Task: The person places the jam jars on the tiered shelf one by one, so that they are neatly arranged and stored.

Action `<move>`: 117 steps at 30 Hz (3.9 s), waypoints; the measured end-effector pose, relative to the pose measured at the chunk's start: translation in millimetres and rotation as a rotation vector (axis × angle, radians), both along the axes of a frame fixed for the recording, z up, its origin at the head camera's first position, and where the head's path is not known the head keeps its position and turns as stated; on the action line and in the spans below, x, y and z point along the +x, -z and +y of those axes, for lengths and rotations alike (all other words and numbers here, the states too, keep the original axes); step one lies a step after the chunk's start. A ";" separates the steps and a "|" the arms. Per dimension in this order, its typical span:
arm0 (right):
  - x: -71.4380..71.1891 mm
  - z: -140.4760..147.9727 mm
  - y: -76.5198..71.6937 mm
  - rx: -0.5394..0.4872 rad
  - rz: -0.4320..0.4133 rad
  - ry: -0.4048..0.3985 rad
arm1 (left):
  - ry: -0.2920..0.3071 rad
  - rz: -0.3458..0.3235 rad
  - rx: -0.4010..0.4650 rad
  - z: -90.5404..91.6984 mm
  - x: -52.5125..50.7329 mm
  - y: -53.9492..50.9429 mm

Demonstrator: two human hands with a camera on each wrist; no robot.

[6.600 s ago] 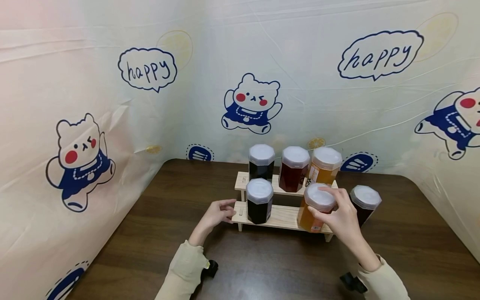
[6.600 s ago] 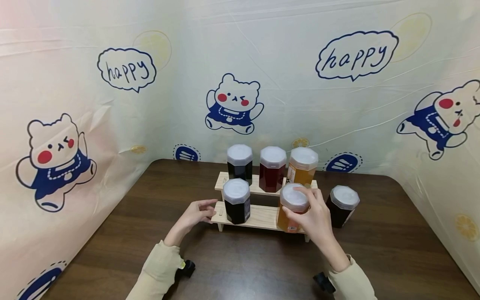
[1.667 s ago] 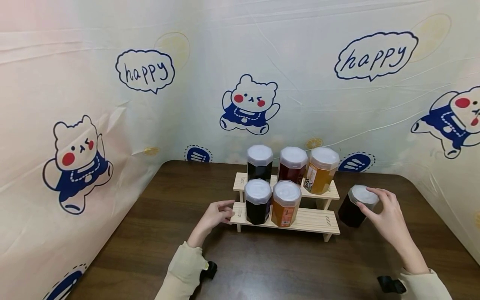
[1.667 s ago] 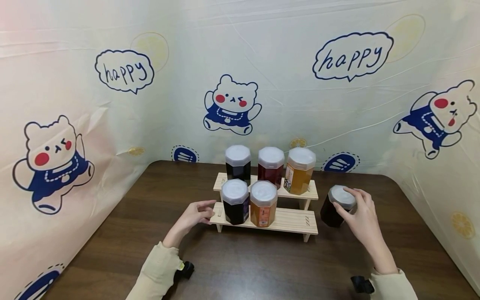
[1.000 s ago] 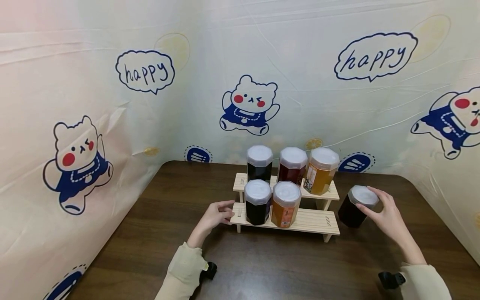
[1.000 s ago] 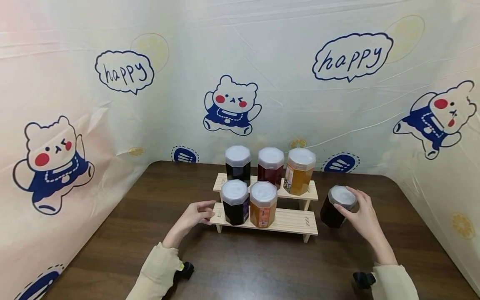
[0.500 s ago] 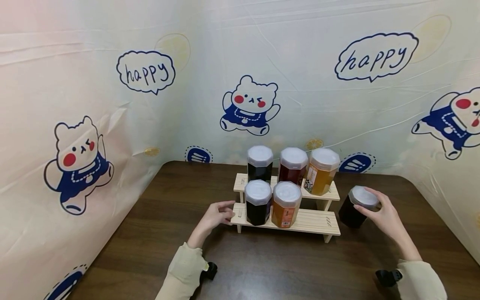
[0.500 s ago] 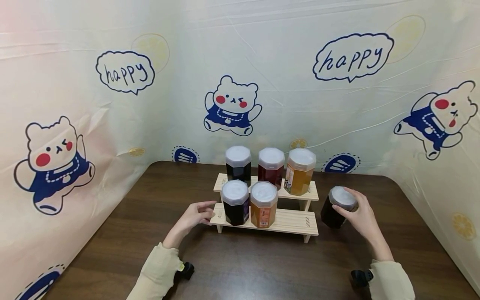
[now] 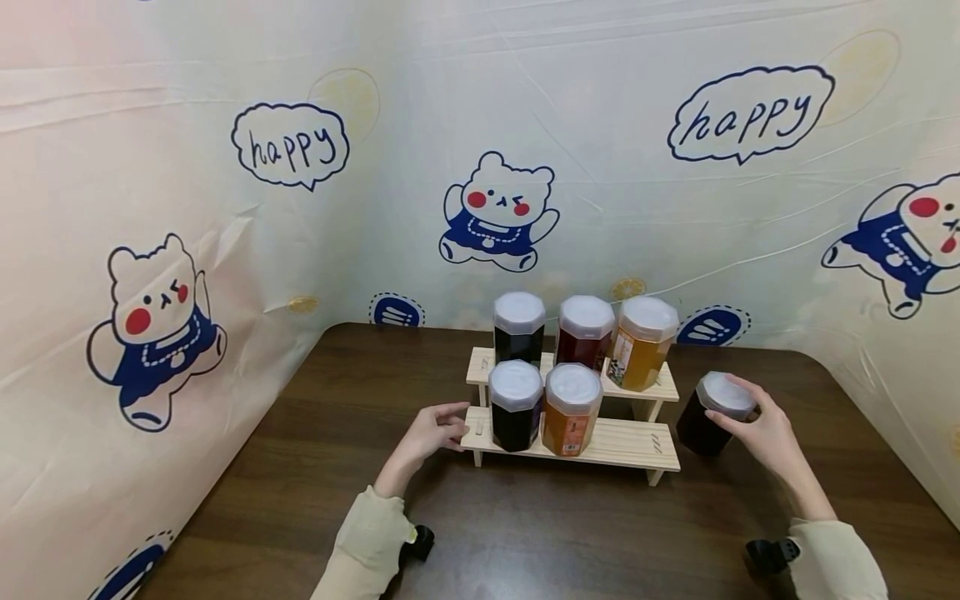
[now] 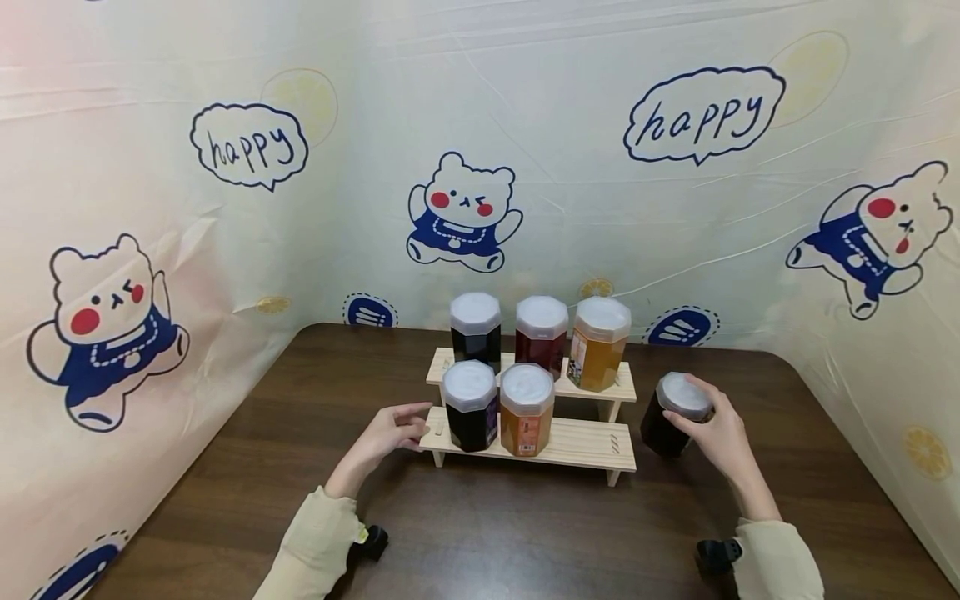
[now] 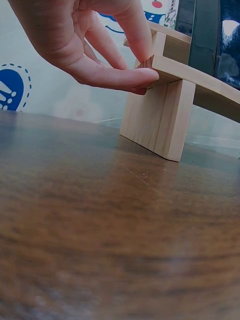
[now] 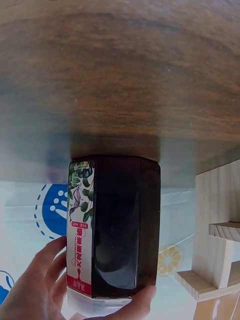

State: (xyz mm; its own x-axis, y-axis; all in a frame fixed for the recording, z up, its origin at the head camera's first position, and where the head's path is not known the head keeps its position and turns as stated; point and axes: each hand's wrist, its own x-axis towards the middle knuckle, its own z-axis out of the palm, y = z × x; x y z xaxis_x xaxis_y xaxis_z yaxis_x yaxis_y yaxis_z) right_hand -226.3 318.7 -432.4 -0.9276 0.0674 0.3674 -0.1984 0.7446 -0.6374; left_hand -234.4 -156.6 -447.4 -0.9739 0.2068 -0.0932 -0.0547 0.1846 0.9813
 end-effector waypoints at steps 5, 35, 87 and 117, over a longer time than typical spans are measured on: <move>6.0 -7.4 -10.7 -0.019 0.000 -0.004 | 0.000 -0.004 0.001 0.2 -0.1 -0.4; 11.8 -25.9 -6.6 -0.042 0.091 0.209 | 0.008 0.004 0.032 0.7 0.3 1.5; 55.5 -95.2 -61.4 -0.082 0.219 0.167 | 0.007 0.016 0.011 -0.5 -1.7 3.6; 39.2 -131.5 -47.1 -0.100 0.269 0.027 | 0.025 0.002 -0.003 3.3 13.6 -23.5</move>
State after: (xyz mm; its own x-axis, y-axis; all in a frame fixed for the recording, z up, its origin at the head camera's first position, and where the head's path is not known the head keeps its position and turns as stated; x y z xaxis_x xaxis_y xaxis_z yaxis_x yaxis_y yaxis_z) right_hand -187.1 187.2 -385.2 -0.7949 0.1394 0.5905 -0.3511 0.6881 -0.6350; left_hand -220.8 -153.2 -423.9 -0.9687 0.2308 -0.0916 -0.0478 0.1889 0.9808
